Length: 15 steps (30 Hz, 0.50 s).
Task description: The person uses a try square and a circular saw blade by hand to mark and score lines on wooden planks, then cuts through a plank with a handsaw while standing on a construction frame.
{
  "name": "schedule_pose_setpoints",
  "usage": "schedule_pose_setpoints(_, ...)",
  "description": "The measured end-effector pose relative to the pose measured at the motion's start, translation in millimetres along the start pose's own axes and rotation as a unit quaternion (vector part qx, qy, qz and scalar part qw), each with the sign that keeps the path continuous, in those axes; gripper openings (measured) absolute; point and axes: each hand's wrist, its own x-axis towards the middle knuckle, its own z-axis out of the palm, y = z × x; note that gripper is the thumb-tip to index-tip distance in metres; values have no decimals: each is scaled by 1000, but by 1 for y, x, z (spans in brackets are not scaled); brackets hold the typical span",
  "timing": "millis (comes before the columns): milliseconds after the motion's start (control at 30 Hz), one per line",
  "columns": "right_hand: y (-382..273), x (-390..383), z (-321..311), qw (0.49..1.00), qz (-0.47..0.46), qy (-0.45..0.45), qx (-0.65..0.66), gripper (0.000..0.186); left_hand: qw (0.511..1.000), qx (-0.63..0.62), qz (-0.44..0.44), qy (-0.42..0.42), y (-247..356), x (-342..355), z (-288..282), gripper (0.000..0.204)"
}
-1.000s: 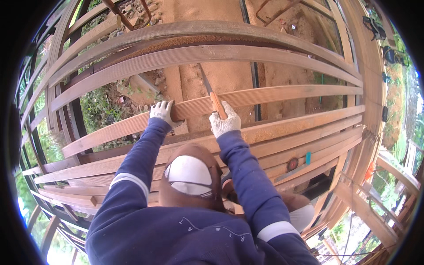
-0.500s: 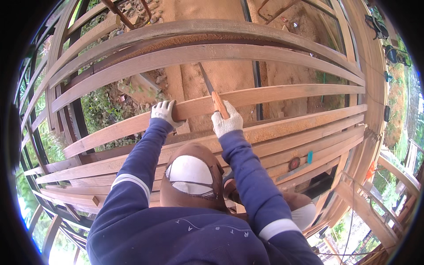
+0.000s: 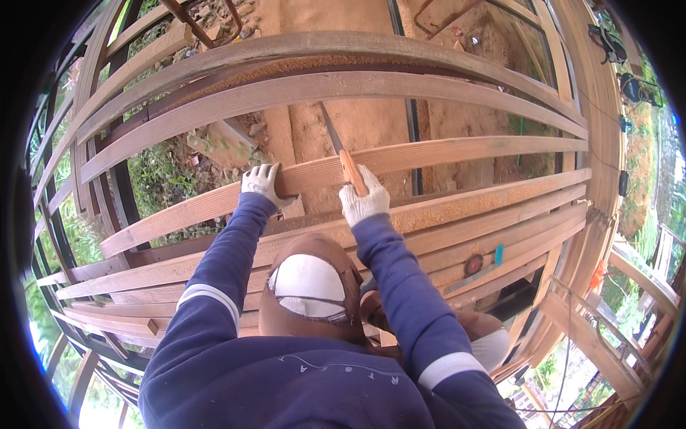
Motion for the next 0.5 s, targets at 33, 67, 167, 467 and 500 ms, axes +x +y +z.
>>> schedule_pose_setpoints(33,6,4,1,999,-34,5,-19,39,1000,-11,5,5,-1,-1,2,92)
schedule_pose_setpoints(67,-2,-6,-9,999,-34,-36,-9,40,1000,-25,-4,12,-8,1,4,92)
schedule_pose_setpoints(167,20,-142,-82,991,-93,-18,-90,57,999,-21,-26,8,-15,-16,7,89)
schedule_pose_setpoints(467,-2,0,2,1000,-13,-4,4,36,1000,-25,-4,1,-4,5,6,93)
schedule_pose_setpoints(500,-13,15,5,999,4,-8,32,37,999,-30,-2,12,-2,6,6,94)
